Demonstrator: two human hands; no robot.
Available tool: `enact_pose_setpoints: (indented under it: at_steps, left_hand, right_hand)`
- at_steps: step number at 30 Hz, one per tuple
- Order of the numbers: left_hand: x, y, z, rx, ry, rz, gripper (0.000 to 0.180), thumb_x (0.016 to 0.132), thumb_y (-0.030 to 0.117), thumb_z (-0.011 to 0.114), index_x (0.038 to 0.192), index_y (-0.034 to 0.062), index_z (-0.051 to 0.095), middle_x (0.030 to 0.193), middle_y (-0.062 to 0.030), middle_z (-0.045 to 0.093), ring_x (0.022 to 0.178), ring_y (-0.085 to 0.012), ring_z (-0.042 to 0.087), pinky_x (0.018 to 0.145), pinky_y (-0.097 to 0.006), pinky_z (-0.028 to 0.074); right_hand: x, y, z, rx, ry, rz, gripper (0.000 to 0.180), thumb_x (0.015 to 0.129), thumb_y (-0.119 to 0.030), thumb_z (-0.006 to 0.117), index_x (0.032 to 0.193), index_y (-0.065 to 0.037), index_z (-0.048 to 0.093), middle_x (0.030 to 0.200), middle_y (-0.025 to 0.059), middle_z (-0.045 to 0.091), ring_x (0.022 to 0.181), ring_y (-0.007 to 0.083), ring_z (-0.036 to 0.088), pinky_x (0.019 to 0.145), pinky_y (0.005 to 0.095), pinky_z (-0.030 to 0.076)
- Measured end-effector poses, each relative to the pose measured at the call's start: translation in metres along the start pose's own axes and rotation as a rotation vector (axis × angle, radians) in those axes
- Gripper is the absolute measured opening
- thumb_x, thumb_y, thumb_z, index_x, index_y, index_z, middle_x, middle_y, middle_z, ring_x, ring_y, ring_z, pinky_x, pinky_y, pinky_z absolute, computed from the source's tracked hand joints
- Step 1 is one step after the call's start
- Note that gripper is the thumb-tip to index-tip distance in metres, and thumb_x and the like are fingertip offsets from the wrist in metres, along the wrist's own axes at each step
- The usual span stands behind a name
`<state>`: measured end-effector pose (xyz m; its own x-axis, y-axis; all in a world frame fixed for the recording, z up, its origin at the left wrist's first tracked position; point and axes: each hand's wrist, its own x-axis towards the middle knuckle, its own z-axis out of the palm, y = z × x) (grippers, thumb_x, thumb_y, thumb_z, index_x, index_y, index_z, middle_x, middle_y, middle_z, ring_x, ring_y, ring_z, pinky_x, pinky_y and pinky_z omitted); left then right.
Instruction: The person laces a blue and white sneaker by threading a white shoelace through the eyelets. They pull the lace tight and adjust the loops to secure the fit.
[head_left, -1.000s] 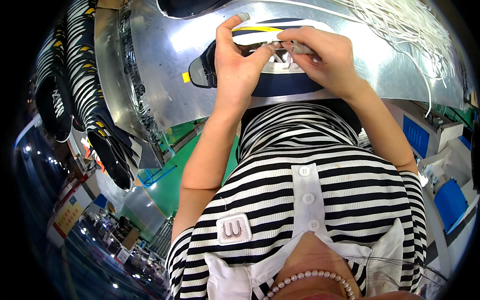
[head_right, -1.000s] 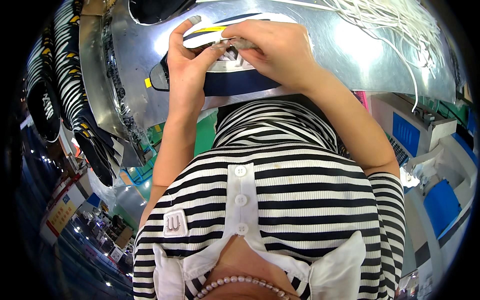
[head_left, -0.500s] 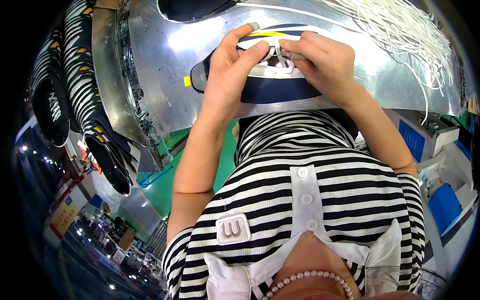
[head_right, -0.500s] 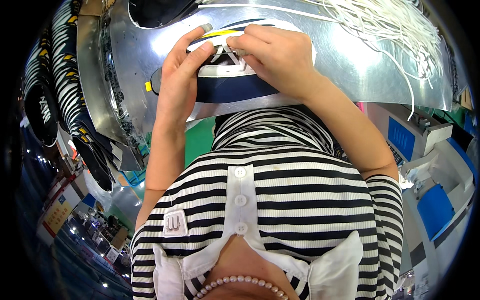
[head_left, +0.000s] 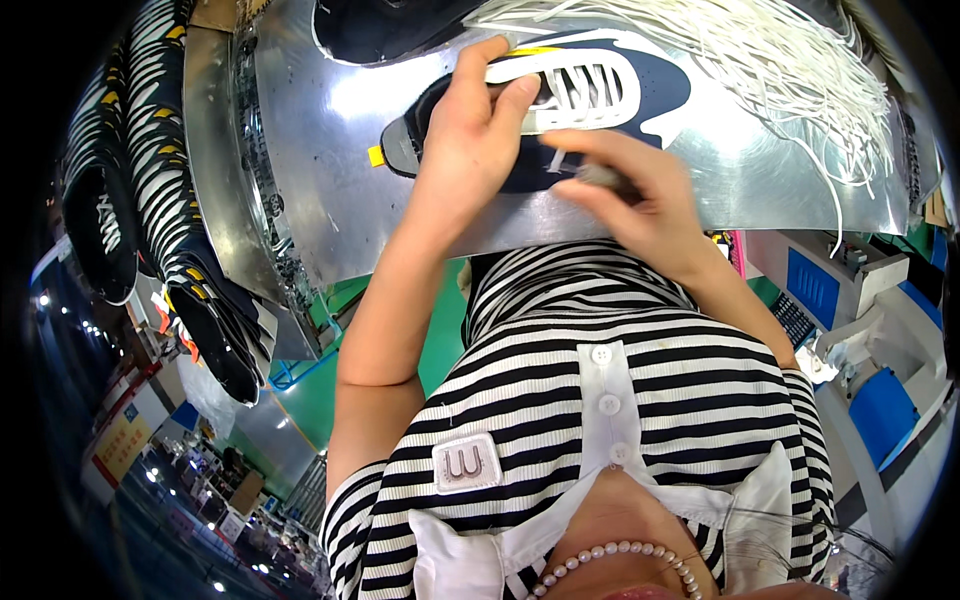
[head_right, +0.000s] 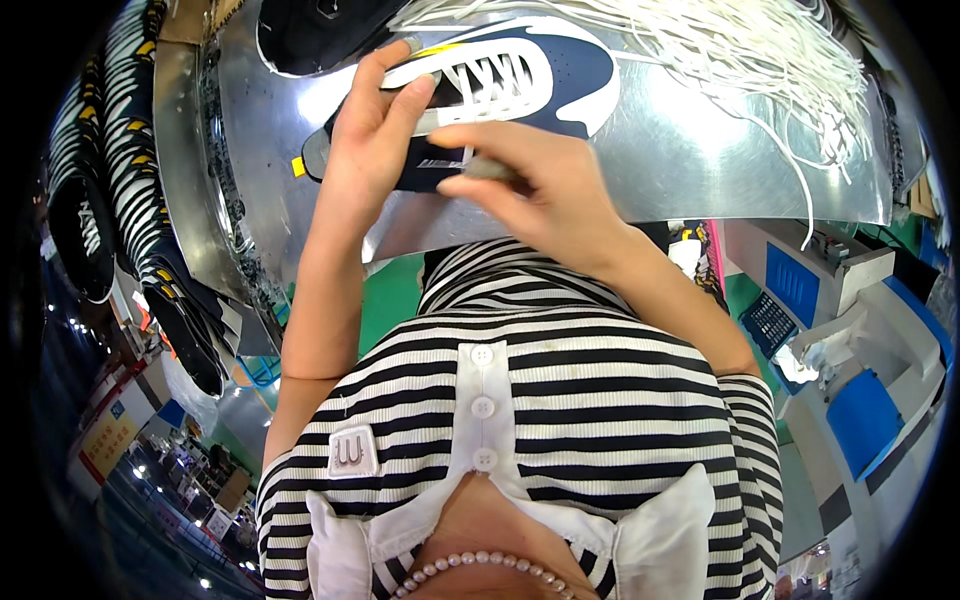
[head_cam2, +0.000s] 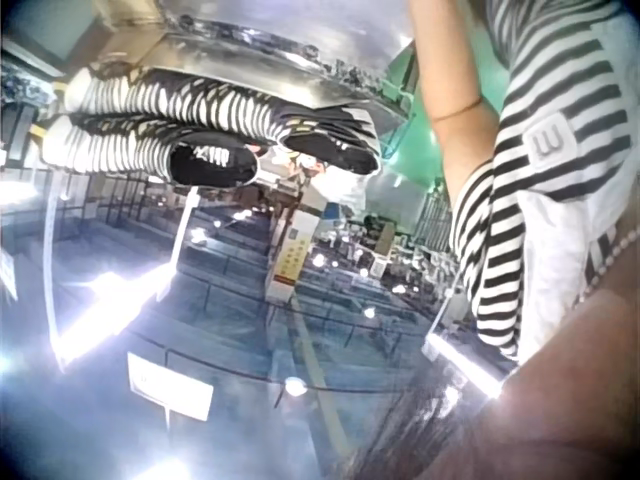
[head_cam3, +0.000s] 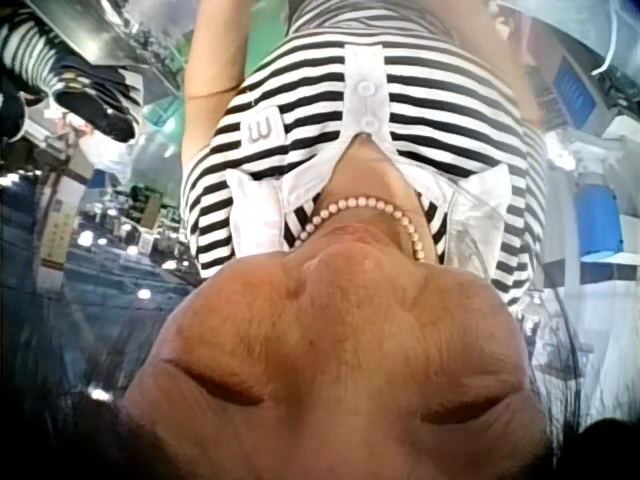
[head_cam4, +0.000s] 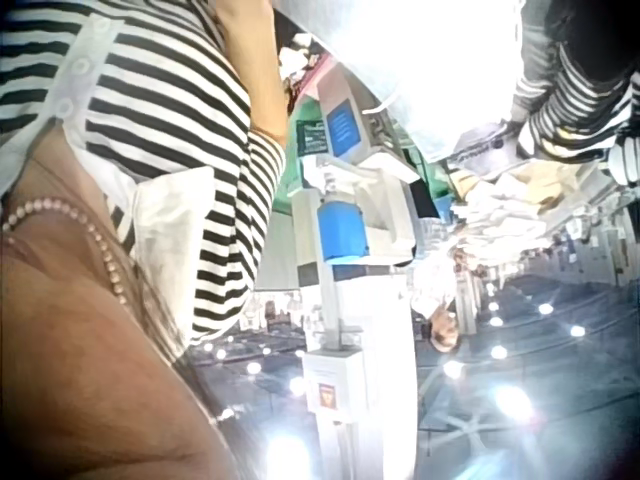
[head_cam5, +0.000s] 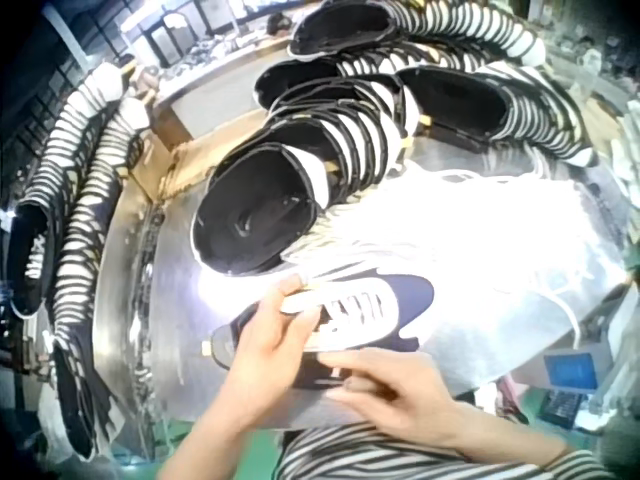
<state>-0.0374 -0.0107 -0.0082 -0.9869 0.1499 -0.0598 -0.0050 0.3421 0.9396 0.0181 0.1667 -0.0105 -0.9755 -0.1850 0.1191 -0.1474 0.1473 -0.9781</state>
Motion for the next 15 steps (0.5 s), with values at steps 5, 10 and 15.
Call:
enact_pose_setpoints:
  at_steps: [5, 10, 15]
  left_hand:
    - [-0.046, 0.012, -0.014, 0.411, 0.031, 0.185, 0.042, 0.089, 0.013, 0.070, 0.122, 0.0005, 0.049, 0.089, -0.0194, 0.067, 0.083, -0.0341, 0.068, 0.071, -0.038, 0.052]
    - [-0.046, -0.001, -0.003, 0.407, 0.066, 0.315, 0.023, 0.084, 0.004, 0.071, 0.104, 0.0003, 0.059, 0.080, -0.0136, 0.067, 0.068, -0.0286, 0.065, 0.061, -0.035, 0.050]
    - [-0.044, 0.001, -0.011, 0.367, 0.027, 0.238, 0.018, 0.087, 0.007, 0.068, 0.103, 0.0008, 0.063, 0.079, -0.0150, 0.066, 0.066, -0.0293, 0.064, 0.061, -0.036, 0.049]
  right_hand:
    - [-0.009, 0.021, -0.022, 0.041, 0.130, 0.294, 0.013, 0.085, -0.013, 0.075, 0.093, -0.004, 0.073, 0.075, -0.0009, 0.069, 0.068, 0.0053, 0.060, 0.062, 0.0203, 0.048]
    - [0.004, 0.025, 0.009, -0.146, 0.069, 0.255, 0.020, 0.084, -0.022, 0.075, 0.091, -0.003, 0.072, 0.069, 0.0022, 0.067, 0.061, 0.0059, 0.056, 0.058, 0.0233, 0.046]
    - [0.014, 0.016, 0.001, -0.034, 0.156, 0.155, 0.019, 0.085, -0.021, 0.074, 0.089, -0.002, 0.071, 0.066, 0.0001, 0.065, 0.060, 0.0043, 0.053, 0.056, 0.0238, 0.045]
